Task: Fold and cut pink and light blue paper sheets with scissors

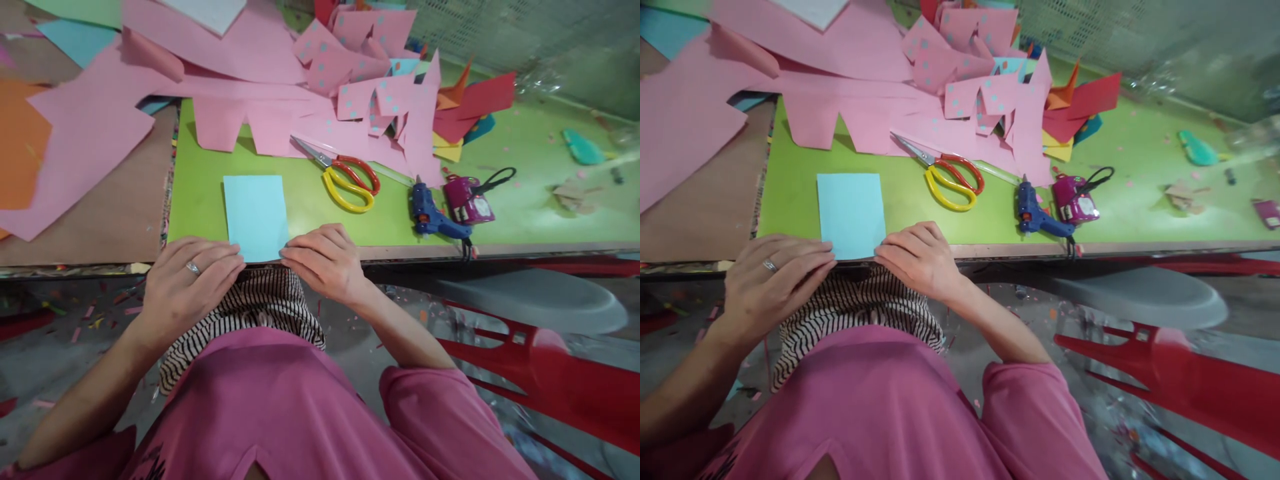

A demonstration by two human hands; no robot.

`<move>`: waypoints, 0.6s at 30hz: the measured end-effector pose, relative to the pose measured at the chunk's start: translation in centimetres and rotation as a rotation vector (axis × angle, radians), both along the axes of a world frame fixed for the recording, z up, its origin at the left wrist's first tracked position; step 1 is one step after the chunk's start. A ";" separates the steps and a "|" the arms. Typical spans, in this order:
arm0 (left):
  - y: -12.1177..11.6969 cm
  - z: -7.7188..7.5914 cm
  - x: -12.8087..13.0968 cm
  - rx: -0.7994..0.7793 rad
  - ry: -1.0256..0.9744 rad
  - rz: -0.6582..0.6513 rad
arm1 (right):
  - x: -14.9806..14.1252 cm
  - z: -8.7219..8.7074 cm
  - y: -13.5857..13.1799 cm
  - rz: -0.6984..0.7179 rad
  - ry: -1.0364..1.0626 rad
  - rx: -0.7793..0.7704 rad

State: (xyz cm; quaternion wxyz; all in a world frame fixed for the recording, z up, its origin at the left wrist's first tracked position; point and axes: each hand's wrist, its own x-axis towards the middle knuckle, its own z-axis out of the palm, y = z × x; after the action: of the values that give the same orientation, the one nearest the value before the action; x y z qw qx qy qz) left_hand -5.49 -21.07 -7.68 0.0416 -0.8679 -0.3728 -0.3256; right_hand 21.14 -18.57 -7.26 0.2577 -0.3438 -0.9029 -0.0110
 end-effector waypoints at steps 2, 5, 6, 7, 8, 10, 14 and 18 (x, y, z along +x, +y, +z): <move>0.0 0.0 0.0 0.018 0.007 0.005 | 0.0 0.0 0.1 0.000 -0.004 0.029; 0.0 0.2 0.3 0.078 0.018 0.011 | -0.1 0.1 0.1 -0.001 0.015 0.094; 0.0 0.3 0.5 0.103 0.023 0.018 | -0.2 0.1 0.1 -0.006 0.020 0.124; 0.0 0.3 0.9 0.124 0.032 0.027 | -0.3 0.2 0.0 -0.012 0.018 0.156; 0.1 0.3 1.4 0.141 0.039 0.035 | -0.4 0.2 0.0 -0.018 0.008 0.185; 0.2 0.2 2.4 0.163 0.050 0.047 | -0.8 0.4 -0.1 -0.022 -0.018 0.228; 0.9 -0.1 3.7 0.175 0.024 0.048 | -1.3 0.5 0.1 0.004 -0.027 0.196; 1.4 0.4 1.5 0.070 -0.014 0.043 | -0.5 0.3 0.6 0.006 -0.027 0.075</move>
State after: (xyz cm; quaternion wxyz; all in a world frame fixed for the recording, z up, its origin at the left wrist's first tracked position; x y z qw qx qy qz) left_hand -4.01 -19.66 -7.26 0.0764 -0.8554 -0.3802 -0.3433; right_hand 20.65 -17.93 -6.97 0.2581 -0.3308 -0.9064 -0.0489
